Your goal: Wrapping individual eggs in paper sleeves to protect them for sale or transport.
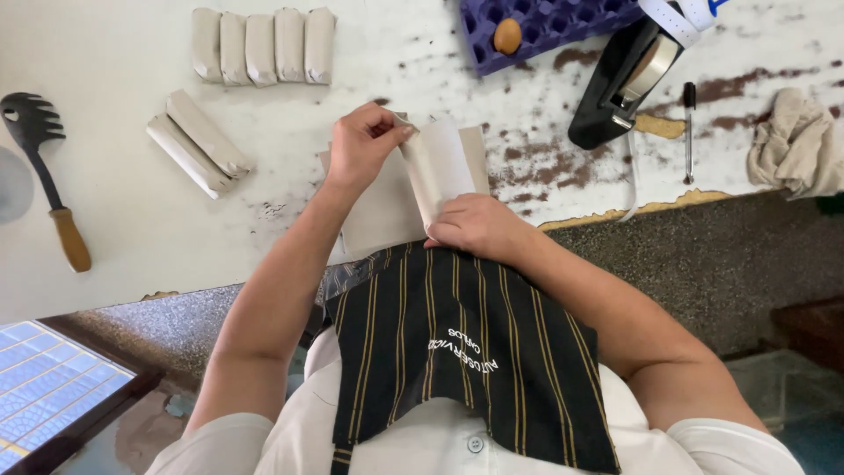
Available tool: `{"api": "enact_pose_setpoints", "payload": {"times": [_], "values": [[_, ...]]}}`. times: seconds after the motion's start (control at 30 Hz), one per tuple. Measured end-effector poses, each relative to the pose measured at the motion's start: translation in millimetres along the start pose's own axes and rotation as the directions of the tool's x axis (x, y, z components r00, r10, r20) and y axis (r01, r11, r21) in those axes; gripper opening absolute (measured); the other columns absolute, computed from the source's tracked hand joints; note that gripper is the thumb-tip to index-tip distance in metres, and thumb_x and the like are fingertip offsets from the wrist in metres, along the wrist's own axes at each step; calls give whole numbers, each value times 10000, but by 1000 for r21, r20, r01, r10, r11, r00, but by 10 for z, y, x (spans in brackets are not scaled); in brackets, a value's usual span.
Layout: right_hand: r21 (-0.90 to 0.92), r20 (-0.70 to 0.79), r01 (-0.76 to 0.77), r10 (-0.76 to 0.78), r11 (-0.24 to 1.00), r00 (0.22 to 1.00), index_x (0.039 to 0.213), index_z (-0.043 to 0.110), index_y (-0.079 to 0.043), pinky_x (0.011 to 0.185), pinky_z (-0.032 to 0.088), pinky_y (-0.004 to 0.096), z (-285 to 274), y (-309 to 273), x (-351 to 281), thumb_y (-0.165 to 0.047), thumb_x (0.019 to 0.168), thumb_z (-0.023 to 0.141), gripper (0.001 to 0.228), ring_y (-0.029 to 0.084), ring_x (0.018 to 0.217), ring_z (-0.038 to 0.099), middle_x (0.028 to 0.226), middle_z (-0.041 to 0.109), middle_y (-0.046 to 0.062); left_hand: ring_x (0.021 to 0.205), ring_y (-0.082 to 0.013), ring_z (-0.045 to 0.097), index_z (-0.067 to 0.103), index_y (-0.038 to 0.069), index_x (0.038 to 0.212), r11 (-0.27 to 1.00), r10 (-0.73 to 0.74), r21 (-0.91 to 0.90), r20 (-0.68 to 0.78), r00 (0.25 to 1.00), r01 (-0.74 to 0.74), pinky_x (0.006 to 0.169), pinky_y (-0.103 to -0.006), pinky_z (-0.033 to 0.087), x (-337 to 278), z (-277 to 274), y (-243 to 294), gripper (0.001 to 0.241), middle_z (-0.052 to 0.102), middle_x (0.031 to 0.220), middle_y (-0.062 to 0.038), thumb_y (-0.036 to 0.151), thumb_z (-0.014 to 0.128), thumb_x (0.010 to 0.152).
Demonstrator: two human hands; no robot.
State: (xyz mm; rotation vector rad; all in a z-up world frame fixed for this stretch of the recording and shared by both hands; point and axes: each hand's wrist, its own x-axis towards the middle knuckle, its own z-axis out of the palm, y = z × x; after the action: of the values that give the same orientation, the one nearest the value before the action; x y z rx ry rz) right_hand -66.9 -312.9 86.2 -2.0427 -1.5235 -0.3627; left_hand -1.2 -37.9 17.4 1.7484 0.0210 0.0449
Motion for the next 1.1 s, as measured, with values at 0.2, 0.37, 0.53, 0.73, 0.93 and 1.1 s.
{"api": "enact_pose_setpoints", "payload": {"times": [0.2,0.37,0.53,0.73,0.93,1.1], "values": [[308,280,-253,166,917,945,1030,737,-186,701,637,465,191,100,-222,-382,1203,720,262,345,781,747,748,623,59,903,-133,712,919,67,1135,992,115,30,110,987,-119,803,-317,614,-58,196,-150,120,696,942,-66,37,948,1022],[440,426,-417,223,795,877,1102,815,-188,792,660,492,103,71,-78,-349,1177,752,188,400,900,810,819,728,120,851,-217,744,939,58,1109,965,252,40,152,956,-260,793,-331,627,-183,286,-132,176,711,934,-81,-73,878,1009],[490,427,-447,241,748,871,1173,891,-245,844,678,452,211,128,-128,-345,1152,800,137,346,930,821,885,794,88,824,-255,728,935,54,1109,900,391,123,194,900,-418,763,-349,621,-138,243,-266,146,668,909,-76,-47,900,1009],[530,444,-466,237,708,864,1237,914,-260,882,678,478,247,206,-137,-305,1159,793,150,356,977,826,1001,864,75,830,-254,693,918,62,1076,723,569,285,271,776,-630,789,-329,633,-132,221,-193,88,634,906,-47,2,865,1040],[558,457,-500,257,662,851,1202,918,-227,919,676,486,267,254,-177,-291,1165,790,148,370,984,815,1013,865,82,915,-238,701,893,120,1315,535,655,413,347,671,-737,866,-318,650,-175,286,-190,244,626,986,-43,80,757,1118],[569,453,-516,279,641,847,1209,917,-213,921,672,502,195,218,-113,-272,1169,781,153,396,988,807,1015,860,98,997,-243,718,855,199,1460,535,673,394,336,659,-747,926,-316,656,-211,254,-301,348,598,1063,-44,121,675,1173]]}}
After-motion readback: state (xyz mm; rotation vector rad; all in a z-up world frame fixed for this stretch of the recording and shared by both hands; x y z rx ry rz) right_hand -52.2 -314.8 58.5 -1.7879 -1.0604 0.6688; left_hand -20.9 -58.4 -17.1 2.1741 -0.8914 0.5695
